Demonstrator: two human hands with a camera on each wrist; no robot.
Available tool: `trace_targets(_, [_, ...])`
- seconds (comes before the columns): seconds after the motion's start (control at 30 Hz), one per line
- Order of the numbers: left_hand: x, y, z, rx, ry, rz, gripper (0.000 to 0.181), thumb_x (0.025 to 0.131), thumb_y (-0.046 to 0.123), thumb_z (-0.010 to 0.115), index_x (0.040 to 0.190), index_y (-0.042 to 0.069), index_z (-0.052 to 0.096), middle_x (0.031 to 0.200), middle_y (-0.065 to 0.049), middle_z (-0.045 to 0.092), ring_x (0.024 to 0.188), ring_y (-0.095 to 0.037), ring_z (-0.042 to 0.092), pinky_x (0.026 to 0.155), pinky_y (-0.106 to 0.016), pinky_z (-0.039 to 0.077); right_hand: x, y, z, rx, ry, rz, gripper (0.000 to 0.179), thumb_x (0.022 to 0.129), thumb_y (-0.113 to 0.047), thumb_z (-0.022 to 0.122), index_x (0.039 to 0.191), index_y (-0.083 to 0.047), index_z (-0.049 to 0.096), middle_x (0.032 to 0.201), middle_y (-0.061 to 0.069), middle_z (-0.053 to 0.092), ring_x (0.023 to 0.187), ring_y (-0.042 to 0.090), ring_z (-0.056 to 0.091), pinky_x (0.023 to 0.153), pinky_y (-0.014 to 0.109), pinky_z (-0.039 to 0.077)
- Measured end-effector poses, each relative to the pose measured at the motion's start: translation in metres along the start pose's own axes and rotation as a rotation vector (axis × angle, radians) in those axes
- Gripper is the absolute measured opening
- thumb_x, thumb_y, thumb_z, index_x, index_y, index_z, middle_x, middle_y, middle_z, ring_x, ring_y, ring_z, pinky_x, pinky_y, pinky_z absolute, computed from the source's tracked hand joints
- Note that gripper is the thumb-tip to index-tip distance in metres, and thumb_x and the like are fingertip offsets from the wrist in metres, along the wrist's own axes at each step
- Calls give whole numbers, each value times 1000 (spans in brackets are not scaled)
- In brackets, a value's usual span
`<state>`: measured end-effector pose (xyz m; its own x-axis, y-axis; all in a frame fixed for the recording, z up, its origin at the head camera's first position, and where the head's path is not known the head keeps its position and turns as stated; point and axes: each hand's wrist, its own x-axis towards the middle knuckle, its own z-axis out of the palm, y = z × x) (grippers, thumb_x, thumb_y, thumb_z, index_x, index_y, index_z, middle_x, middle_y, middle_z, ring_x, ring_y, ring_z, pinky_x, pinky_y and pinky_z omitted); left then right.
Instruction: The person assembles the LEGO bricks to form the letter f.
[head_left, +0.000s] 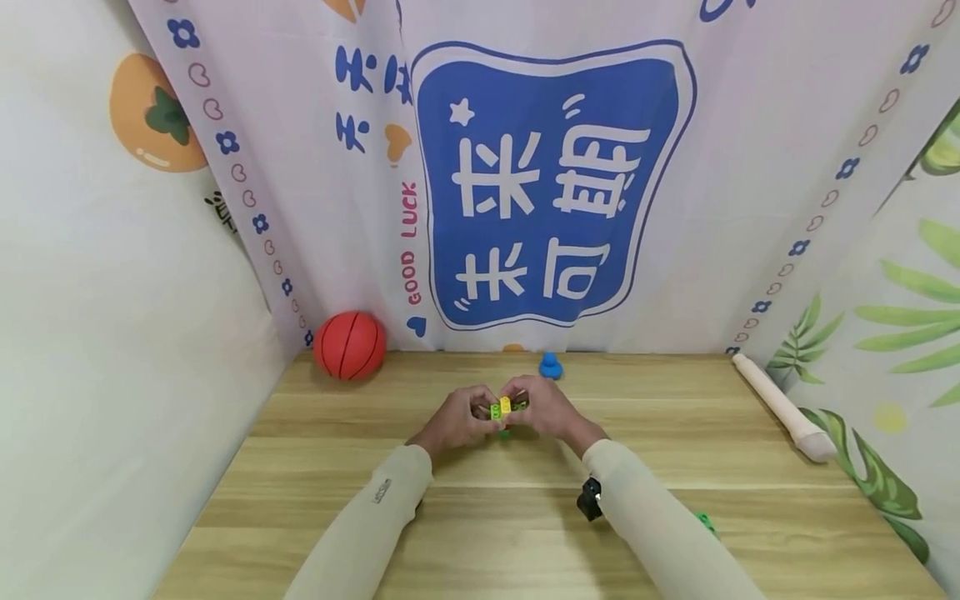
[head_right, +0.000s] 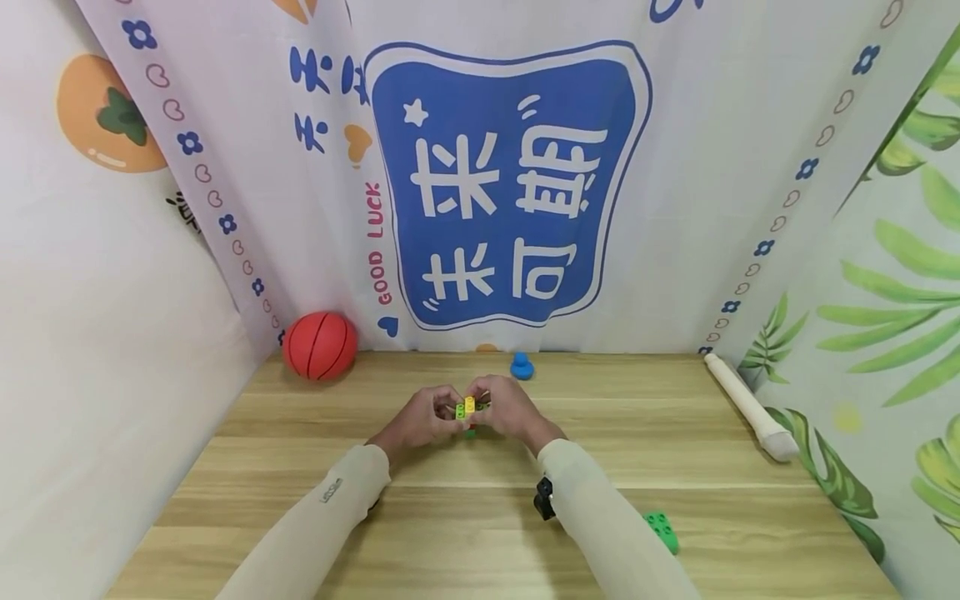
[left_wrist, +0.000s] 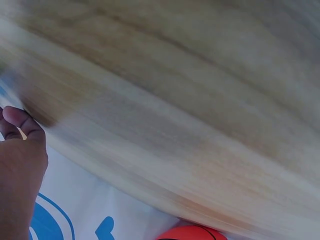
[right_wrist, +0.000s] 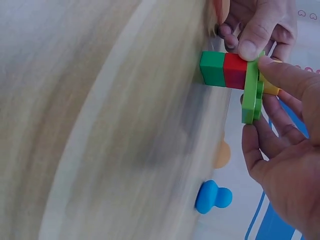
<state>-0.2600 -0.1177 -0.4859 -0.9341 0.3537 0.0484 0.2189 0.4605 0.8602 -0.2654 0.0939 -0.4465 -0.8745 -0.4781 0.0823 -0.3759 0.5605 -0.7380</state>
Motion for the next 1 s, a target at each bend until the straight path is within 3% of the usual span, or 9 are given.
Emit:
trace_targets(0.4, [0, 2, -2, -2, -6, 6, 23, 91, 10, 87, 109, 10, 72, 113, -7, 75, 93, -15, 69, 81, -26, 60, 6, -7, -4, -127, -11, 17, 24, 83, -9, 92, 104, -14, 79, 105, 0, 76, 98, 15, 73, 92, 36, 62])
trace_targets(0.77, [-2, -1, -1, 6, -17, 4, 23, 90, 12, 87, 107, 11, 72, 110, -6, 76, 93, -15, 69, 84, -28, 61, 3, -4, 2, -76, -8, 57, 23, 84, -11, 92, 102, -14, 79, 101, 0, 78, 95, 14, 70, 89, 34, 61])
trace_targets(0.87, [-1, 0, -1, 8, -20, 11, 23, 91, 12, 87, 107, 12, 72, 109, -4, 76, 91, -14, 67, 80, -25, 59, 0, -4, 0, -56, -7, 38, 22, 85, -11, 91, 103, -13, 79, 102, 1, 79, 97, 16, 71, 90, 36, 62])
trace_targets(1.0, [-1, 3, -2, 12, -32, 21, 22, 91, 13, 87, 107, 14, 72, 107, -3, 75, 89, -15, 65, 79, -24, 56, -4, -3, -9, -58, -51, -28, 22, 91, -8, 86, 112, -9, 78, 112, 7, 80, 110, 27, 73, 100, 48, 60])
